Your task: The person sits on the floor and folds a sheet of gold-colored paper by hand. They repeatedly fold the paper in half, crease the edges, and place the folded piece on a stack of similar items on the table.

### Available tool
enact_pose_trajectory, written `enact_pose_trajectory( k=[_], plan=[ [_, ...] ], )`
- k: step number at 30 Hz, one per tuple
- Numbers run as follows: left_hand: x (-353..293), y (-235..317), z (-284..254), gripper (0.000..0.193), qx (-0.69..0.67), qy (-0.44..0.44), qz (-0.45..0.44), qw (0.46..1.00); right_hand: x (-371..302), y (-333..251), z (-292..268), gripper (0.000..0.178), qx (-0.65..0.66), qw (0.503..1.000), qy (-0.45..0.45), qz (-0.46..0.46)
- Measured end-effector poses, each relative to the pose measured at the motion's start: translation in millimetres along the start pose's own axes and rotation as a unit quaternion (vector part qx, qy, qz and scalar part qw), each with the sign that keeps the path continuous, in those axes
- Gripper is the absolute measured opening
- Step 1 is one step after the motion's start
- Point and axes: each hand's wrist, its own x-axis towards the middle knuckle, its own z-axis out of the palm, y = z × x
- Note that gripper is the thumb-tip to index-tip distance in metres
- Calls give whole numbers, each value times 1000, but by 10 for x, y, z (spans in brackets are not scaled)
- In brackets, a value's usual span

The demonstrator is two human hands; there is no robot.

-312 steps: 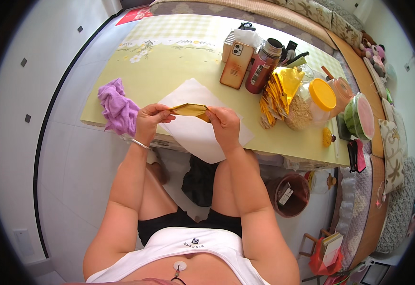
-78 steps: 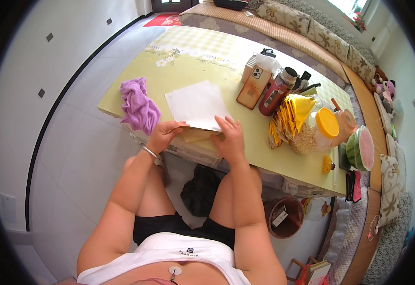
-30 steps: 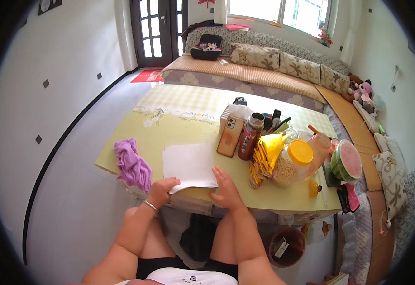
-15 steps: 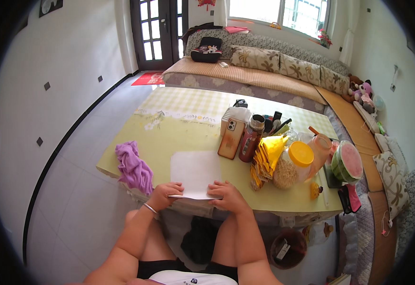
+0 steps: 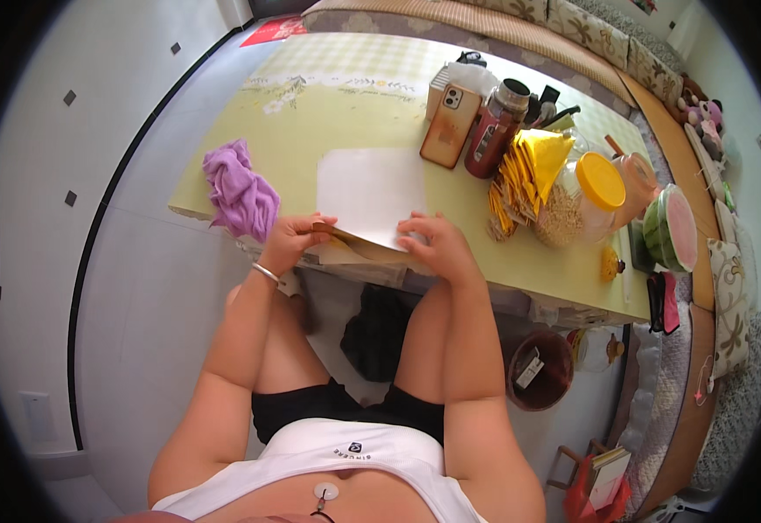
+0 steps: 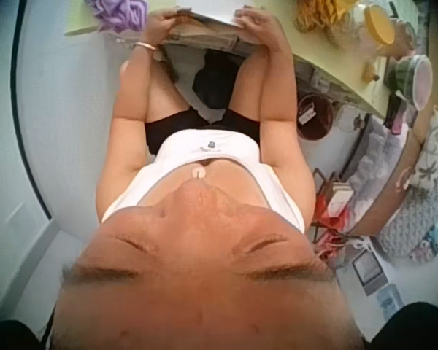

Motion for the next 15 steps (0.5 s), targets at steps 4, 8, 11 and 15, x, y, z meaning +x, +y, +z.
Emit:
enact_pose_trajectory(
  k=[4, 8, 11, 15],
  plan=[
    [-32, 137, 106, 19, -26, 30, -40, 998, 26, -31, -47, 19, 11, 999, 5, 41],
    [-7, 231, 82, 18, -24, 22, -70, 997, 31, 23, -92, 19, 24, 999, -9, 24],
    [-3, 293, 44, 12, -56, 20, -116, 991, 29, 99, -92, 19, 36, 999, -1, 31],
    [-6, 256, -21, 10, -94, 58, -96, 989, 60, 102, -76, 18, 38, 998, 6, 54]
  ],
)
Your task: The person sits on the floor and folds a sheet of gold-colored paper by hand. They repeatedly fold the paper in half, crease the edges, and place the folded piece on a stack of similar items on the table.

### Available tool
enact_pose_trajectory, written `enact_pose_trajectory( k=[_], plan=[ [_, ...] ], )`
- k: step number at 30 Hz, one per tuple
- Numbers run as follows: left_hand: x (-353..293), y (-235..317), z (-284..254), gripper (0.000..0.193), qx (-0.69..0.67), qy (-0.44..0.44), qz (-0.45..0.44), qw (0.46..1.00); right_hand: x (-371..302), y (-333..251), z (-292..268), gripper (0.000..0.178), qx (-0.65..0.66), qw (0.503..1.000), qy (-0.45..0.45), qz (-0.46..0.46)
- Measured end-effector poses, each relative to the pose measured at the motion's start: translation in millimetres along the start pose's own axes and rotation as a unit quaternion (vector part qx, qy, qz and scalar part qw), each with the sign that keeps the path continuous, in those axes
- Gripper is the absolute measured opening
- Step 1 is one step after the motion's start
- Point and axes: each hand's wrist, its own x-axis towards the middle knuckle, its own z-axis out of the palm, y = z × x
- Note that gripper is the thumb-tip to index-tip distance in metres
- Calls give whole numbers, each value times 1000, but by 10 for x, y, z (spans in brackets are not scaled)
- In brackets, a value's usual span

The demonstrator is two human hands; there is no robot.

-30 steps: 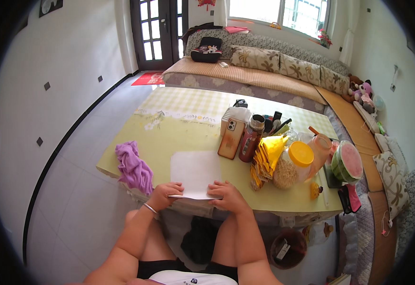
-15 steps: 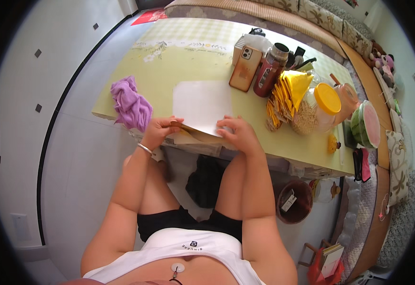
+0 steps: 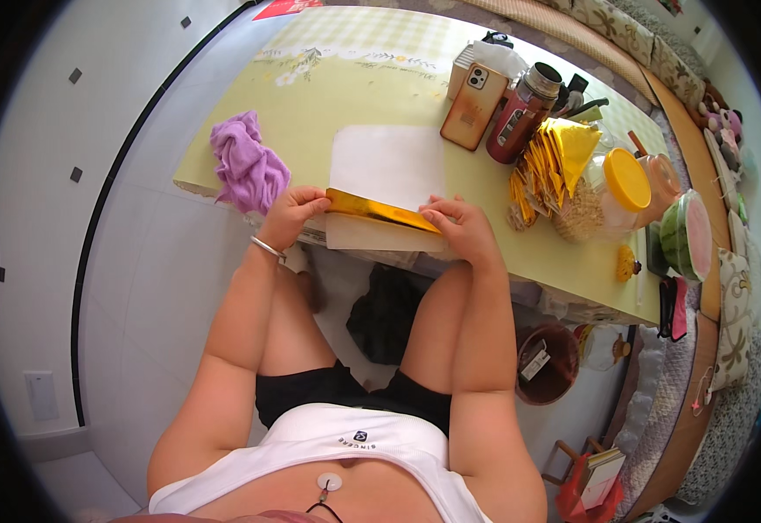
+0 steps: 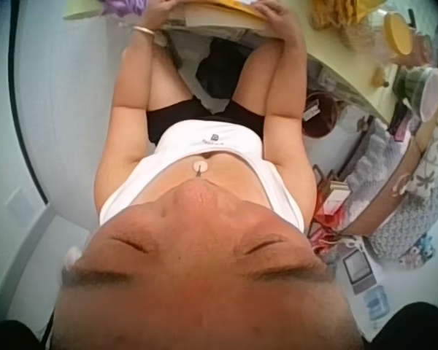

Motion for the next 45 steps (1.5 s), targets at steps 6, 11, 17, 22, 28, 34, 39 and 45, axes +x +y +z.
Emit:
enact_pose_trajectory(
  k=[6, 11, 17, 22, 28, 34, 39, 45],
  plan=[
    [70, -125, -29, 8, 23, 21, 11, 999, -2, -18, -29, 19, 1, 1000, 0, 6],
    [76, -121, 39, 18, 14, 38, 22, 999, -24, -107, -52, 22, -8, 1000, -7, 0],
    [79, -101, 7, 11, -29, 51, 11, 998, -61, -200, -29, 22, -10, 1000, 12, -14],
    [-3, -3, 80, 15, 90, -14, 108, 990, 82, 104, -30, 15, -61, 994, 57, -76],
    [66, -113, -58, 16, 231, -22, 165, 959, 187, 164, 117, 14, -100, 982, 160, -13],
    [128, -315, -74, 27, 287, 32, 195, 937, 278, 109, 225, 23, -175, 959, 221, -25],
    [147, -259, 113, 31, 199, 111, 181, 957, 320, 103, 299, 28, -256, 928, 270, 7],
    [151, -305, 281, 26, 382, 185, 186, 886, 347, 91, 362, 26, -318, 902, 293, 17]
  ],
)
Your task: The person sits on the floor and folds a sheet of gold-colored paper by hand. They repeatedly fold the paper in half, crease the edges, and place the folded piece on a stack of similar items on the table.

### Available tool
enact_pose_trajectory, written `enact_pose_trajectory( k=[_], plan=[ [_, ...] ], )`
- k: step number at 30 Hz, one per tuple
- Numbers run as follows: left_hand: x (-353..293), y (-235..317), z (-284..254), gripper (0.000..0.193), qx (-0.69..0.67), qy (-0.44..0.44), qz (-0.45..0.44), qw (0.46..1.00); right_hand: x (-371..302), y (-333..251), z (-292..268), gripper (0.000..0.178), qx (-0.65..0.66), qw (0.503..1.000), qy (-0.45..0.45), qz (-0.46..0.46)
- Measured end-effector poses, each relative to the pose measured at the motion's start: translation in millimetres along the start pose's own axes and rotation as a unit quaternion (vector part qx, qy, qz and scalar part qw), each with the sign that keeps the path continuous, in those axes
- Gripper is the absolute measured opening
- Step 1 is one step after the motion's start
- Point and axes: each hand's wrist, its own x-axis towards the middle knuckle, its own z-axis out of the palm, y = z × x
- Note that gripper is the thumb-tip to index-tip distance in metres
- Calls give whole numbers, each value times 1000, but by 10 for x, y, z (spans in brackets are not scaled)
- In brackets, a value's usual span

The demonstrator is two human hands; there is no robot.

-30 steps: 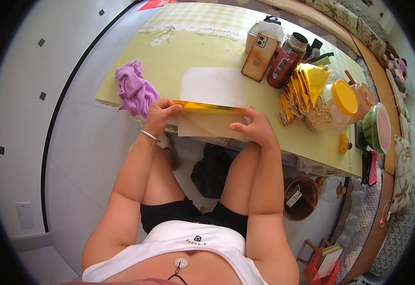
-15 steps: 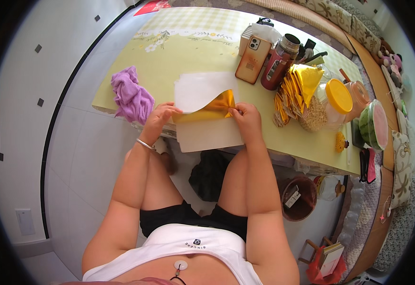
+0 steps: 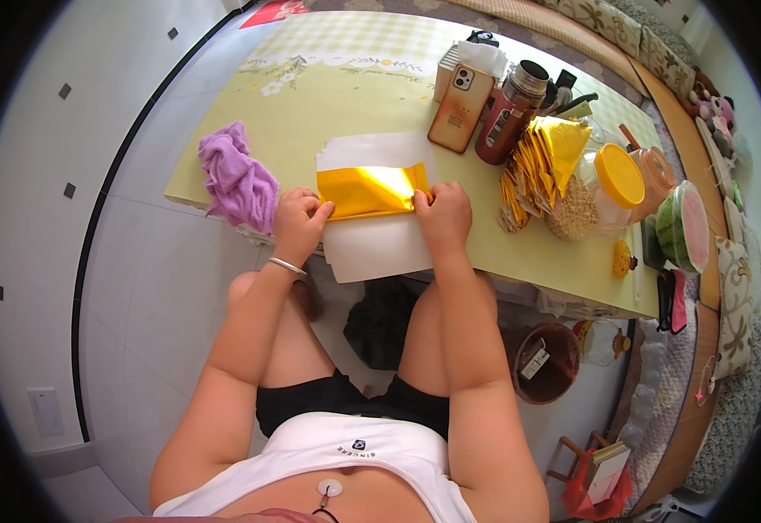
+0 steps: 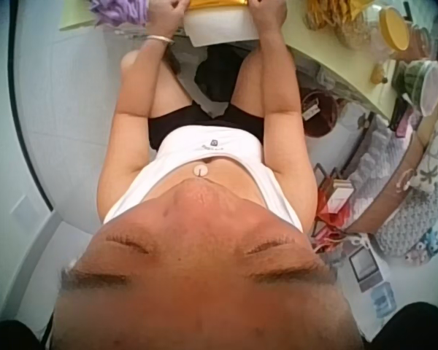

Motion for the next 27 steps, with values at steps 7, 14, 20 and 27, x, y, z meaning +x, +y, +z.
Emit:
enact_pose_trajectory(
  k=[7, 14, 20, 27],
  plan=[
    [20, 105, 63, 25, 93, 27, -18, 995, -16, -33, -15, 22, -14, 1000, 6, 5],
    [25, 74, 90, 27, 104, 23, -31, 994, -4, -39, -18, 22, -31, 999, -10, 10],
    [2, 56, 102, 18, 123, 20, 1, 992, 7, -35, -23, 23, -41, 999, -20, 9],
    [96, 177, 114, 40, 113, -30, 179, 977, -15, -15, -24, 24, -39, 999, -14, 1]
  ],
)
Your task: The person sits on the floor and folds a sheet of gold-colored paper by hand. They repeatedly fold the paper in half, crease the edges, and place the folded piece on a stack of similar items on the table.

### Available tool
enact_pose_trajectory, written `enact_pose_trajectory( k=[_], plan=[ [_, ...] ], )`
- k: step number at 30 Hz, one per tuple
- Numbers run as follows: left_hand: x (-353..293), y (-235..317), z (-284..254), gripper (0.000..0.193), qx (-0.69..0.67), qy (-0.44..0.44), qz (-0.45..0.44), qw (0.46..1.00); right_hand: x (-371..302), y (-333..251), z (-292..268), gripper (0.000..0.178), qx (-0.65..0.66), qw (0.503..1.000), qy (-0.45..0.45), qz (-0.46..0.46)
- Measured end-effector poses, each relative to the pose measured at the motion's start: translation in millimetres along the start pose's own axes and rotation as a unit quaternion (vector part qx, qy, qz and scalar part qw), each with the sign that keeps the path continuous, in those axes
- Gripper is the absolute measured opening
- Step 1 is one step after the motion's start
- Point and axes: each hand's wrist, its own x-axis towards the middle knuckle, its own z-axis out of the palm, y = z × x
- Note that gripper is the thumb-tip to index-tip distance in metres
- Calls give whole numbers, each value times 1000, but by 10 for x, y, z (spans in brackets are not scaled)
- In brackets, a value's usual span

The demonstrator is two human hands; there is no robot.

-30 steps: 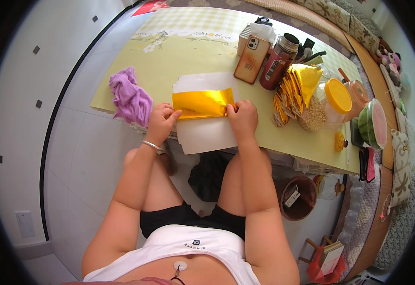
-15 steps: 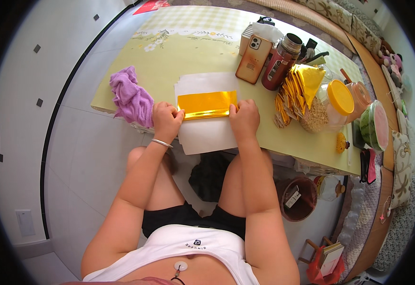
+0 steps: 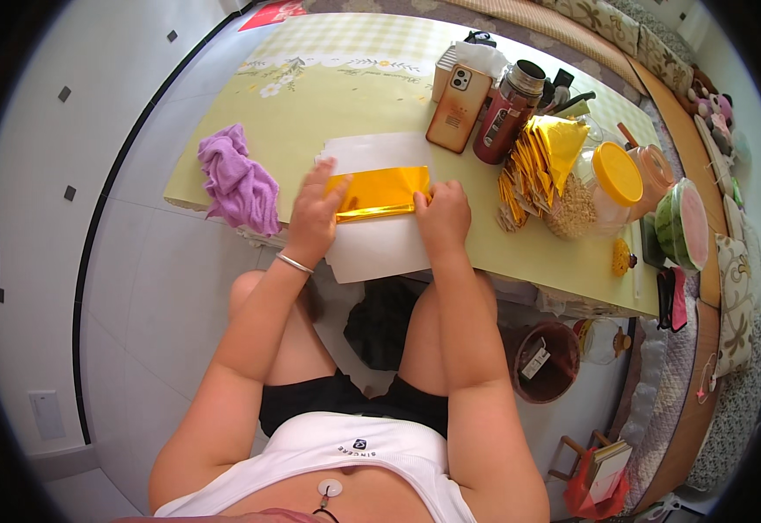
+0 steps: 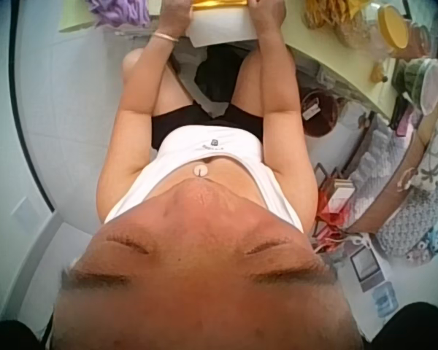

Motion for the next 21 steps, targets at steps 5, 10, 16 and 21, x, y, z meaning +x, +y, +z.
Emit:
enact_pose_trajectory(
  k=[5, 10, 16, 21],
  plan=[
    [-125, -244, 97, 59, -97, -229, 42, 968, -17, -18, 15, 27, 18, 1000, 3, 11],
    [-87, 106, -187, 90, 13, -255, 105, 961, -70, -117, 26, 51, -140, 963, 61, -221],
    [-210, 153, -179, 105, 68, -266, 72, 959, -519, -384, 87, 81, 8, 946, -200, -253],
    [-381, -82, -216, 94, 100, -236, 1, 967, -324, 18, -133, 92, -120, 962, -203, -140]
  ],
)
